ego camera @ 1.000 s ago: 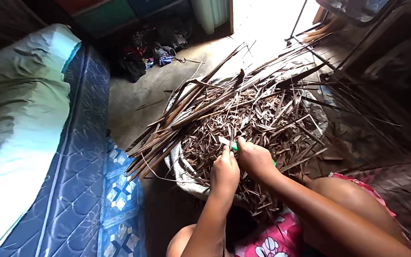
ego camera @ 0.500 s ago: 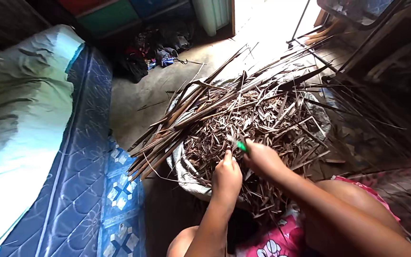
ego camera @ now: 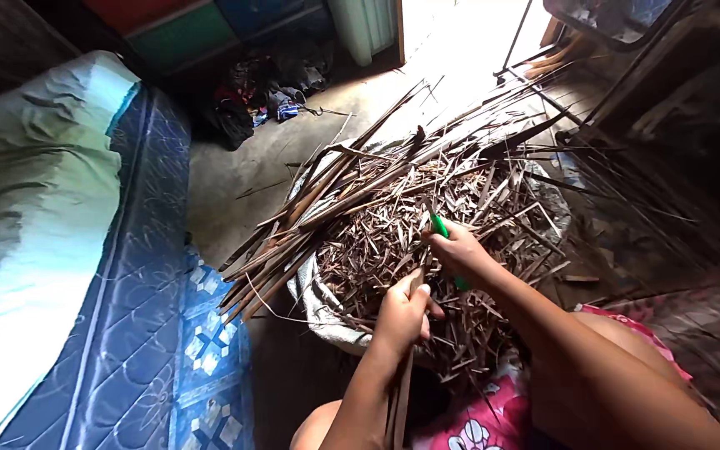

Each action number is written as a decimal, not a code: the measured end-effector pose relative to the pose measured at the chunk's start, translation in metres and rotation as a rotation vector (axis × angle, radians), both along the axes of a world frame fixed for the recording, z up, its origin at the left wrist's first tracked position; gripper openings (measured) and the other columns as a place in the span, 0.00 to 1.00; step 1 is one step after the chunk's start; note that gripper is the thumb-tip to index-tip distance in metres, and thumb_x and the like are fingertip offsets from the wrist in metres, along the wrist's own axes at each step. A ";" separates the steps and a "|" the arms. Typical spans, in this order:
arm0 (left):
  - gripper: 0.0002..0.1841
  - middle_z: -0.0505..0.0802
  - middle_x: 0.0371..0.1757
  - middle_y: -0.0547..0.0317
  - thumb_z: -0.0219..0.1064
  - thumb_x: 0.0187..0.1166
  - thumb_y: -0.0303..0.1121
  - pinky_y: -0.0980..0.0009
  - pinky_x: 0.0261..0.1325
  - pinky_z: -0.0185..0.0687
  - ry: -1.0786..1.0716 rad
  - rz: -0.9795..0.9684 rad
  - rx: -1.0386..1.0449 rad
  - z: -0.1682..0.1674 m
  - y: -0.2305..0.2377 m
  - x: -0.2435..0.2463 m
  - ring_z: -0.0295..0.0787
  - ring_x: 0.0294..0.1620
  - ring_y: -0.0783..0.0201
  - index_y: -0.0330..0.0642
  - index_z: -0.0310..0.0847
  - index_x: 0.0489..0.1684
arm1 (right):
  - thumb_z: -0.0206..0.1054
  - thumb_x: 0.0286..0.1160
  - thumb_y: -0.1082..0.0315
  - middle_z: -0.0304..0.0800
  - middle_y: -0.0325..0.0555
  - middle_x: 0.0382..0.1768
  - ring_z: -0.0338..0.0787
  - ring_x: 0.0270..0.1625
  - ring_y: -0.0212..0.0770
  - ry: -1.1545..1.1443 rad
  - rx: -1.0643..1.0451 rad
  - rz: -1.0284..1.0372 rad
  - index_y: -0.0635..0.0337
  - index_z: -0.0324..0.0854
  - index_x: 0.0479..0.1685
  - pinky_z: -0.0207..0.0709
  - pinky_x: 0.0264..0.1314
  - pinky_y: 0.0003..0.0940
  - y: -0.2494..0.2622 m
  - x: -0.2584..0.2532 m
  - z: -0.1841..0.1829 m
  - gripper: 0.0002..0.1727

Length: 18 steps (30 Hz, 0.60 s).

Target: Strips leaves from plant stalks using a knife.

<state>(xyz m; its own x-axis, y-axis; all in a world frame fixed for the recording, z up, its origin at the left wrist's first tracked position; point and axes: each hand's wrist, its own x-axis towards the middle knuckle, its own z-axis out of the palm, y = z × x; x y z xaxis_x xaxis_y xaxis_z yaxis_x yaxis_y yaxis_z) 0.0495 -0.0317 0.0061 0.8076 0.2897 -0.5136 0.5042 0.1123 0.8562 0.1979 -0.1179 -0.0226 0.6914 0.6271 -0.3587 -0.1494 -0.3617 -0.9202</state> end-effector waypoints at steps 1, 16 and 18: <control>0.24 0.91 0.26 0.58 0.52 0.90 0.26 0.79 0.14 0.71 0.012 -0.019 0.003 0.000 -0.002 0.000 0.71 0.09 0.76 0.30 0.64 0.84 | 0.57 0.90 0.65 0.70 0.35 0.21 0.69 0.19 0.28 0.038 0.036 -0.034 0.61 0.78 0.46 0.65 0.25 0.26 0.001 0.000 0.000 0.09; 0.19 0.91 0.60 0.37 0.47 0.92 0.28 0.50 0.71 0.78 0.353 -0.009 0.649 -0.005 0.013 0.011 0.88 0.64 0.47 0.28 0.79 0.68 | 0.49 0.94 0.60 0.90 0.62 0.50 0.93 0.57 0.63 -0.460 -0.670 0.555 0.64 0.74 0.65 0.84 0.53 0.60 0.006 -0.079 0.033 0.17; 0.20 0.91 0.58 0.37 0.45 0.94 0.31 0.49 0.70 0.78 0.378 -0.069 0.650 -0.001 0.007 0.013 0.89 0.63 0.46 0.30 0.75 0.74 | 0.50 0.91 0.66 0.91 0.62 0.48 0.94 0.54 0.63 -0.572 -0.712 0.428 0.64 0.75 0.66 0.84 0.49 0.58 0.009 -0.073 0.024 0.16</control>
<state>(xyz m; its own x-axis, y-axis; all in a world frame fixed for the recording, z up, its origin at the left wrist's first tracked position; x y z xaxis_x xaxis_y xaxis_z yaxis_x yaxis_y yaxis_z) 0.0624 -0.0245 0.0052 0.6378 0.5839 -0.5023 0.7642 -0.3987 0.5070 0.1251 -0.1086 0.0013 0.6440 0.6318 -0.4313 0.5181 -0.7751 -0.3617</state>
